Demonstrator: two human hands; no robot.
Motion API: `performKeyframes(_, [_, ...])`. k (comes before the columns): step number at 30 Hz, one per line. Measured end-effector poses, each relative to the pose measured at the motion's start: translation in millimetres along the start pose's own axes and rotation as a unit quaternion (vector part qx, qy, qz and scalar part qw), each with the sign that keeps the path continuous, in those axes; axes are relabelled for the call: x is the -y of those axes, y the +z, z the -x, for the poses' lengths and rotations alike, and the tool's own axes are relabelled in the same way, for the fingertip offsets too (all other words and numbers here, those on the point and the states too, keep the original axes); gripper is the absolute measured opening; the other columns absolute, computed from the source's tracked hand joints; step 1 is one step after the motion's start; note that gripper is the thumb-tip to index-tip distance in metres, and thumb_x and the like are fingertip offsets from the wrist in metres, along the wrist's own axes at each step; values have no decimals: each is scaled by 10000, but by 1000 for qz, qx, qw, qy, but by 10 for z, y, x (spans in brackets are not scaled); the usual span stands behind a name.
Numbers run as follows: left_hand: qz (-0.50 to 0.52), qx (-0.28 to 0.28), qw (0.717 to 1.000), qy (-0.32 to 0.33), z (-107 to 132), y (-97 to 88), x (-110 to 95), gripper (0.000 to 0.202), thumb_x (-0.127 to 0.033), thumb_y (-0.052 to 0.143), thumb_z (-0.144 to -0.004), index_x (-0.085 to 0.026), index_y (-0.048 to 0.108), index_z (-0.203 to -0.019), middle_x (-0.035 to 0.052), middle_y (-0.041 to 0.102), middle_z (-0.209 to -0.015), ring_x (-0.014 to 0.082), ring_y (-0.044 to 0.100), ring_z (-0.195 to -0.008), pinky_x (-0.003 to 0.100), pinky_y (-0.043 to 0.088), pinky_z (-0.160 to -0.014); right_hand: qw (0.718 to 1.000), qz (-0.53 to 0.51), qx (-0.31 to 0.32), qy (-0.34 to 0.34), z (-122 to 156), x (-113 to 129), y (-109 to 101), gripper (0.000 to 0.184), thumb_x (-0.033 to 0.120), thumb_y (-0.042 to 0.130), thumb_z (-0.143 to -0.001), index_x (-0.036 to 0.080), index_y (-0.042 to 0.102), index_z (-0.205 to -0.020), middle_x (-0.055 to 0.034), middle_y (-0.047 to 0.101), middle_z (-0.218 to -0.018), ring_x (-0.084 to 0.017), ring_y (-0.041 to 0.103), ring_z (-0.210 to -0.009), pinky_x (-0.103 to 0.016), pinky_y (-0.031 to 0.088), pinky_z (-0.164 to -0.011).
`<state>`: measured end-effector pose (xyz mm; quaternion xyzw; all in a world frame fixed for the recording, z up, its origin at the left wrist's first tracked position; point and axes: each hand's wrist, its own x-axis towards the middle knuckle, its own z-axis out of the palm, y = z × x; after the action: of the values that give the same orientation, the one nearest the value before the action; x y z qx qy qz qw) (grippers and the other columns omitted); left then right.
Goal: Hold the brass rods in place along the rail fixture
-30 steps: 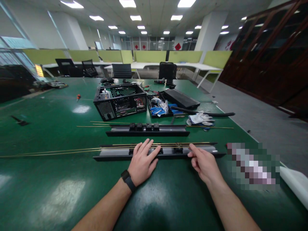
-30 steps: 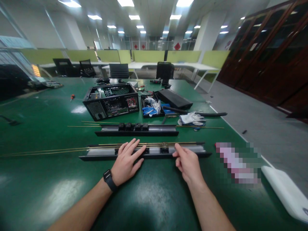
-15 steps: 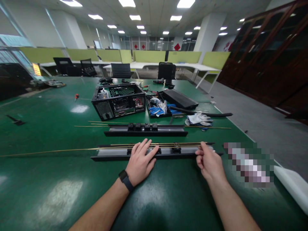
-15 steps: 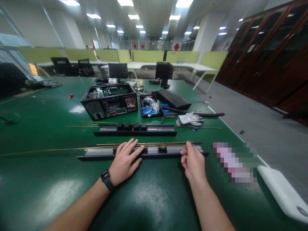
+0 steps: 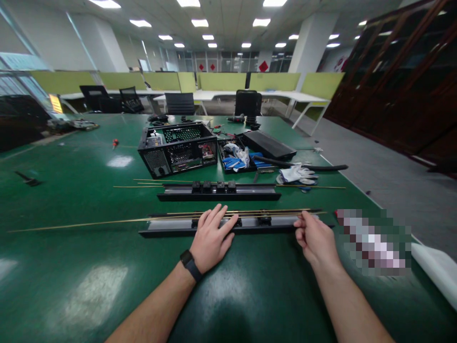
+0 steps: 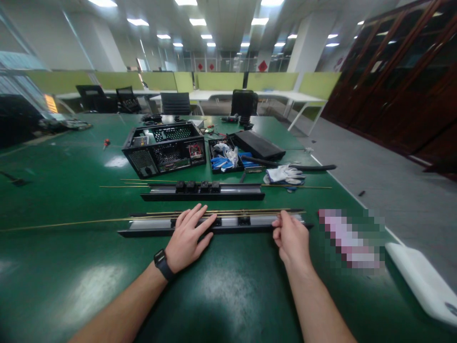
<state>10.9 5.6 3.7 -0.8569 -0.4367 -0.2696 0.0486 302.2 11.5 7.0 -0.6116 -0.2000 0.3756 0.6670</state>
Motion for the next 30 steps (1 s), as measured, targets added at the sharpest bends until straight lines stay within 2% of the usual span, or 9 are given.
performKeyframes(5, [1, 1, 1000, -1, -8, -12, -8, 486, -294, 566, -940, -297, 528, -1424, 111, 465, -1521, 304, 362, -1450, 521, 306, -1151, 995, 51, 89, 13, 107, -29, 61, 417, 511, 788, -714, 139, 641, -829, -20, 648, -643, -59, 416, -309, -153, 181, -252])
performKeyframes(7, [0, 2, 1000, -1, -11, -17, -8, 484, -291, 565, -941, -297, 529, -1423, 113, 465, -1520, 305, 367, -1447, 521, 308, -1149, 995, 46, 87, 14, 107, -7, 57, 420, 506, 802, -699, 136, 642, -815, -14, 639, -632, -56, 415, -311, -150, 182, -252])
performKeyframes(12, [-2, 0, 1000, 5, -5, -7, 6, 476, -288, 554, -949, -295, 527, -1424, 118, 461, -1522, 303, 364, -1449, 522, 297, -1153, 1000, -6, 8, -1, -12, 48, -26, 385, 472, 813, -689, 155, 607, -763, 26, 587, -579, -49, 408, -320, -149, 208, -248])
performKeyframes(14, [-2, -1, 1000, 4, -2, 1, 10, 478, -286, 552, -950, -295, 523, -1427, 116, 460, -1524, 301, 365, -1450, 521, 295, -1155, 1000, -5, -3, -2, -35, 45, -38, 391, 490, 800, -707, 156, 610, -781, 22, 595, -585, -50, 410, -320, -150, 207, -247])
performKeyframes(16, [-2, 0, 1000, 1, -2, 6, 11, 479, -288, 550, -952, -298, 520, -1430, 112, 459, -1525, 298, 366, -1449, 520, 292, -1158, 1000, 10, 9, 3, -14, 25, -19, 410, 519, 782, -728, 150, 621, -806, 5, 619, -602, -54, 417, -315, -151, 201, -245])
performKeyframes(22, [-5, 7, 1000, -2, -10, 10, 7, 481, -299, 556, -946, -307, 526, -1426, 101, 456, -1530, 294, 362, -1452, 502, 294, -1162, 991, 68, 113, 25, 113, -46, 63, 425, 534, 764, -750, 132, 656, -839, -28, 657, -648, -65, 437, -304, -153, 172, -246])
performKeyframes(30, [-5, 5, 1000, 2, -1, 17, 9, 481, -291, 542, -953, -302, 517, -1433, 106, 456, -1528, 290, 352, -1458, 503, 292, -1161, 991, 12, 127, 30, 72, -57, 37, 383, 466, 813, -710, 130, 660, -809, -23, 642, -630, -56, 415, -310, -153, 183, -247])
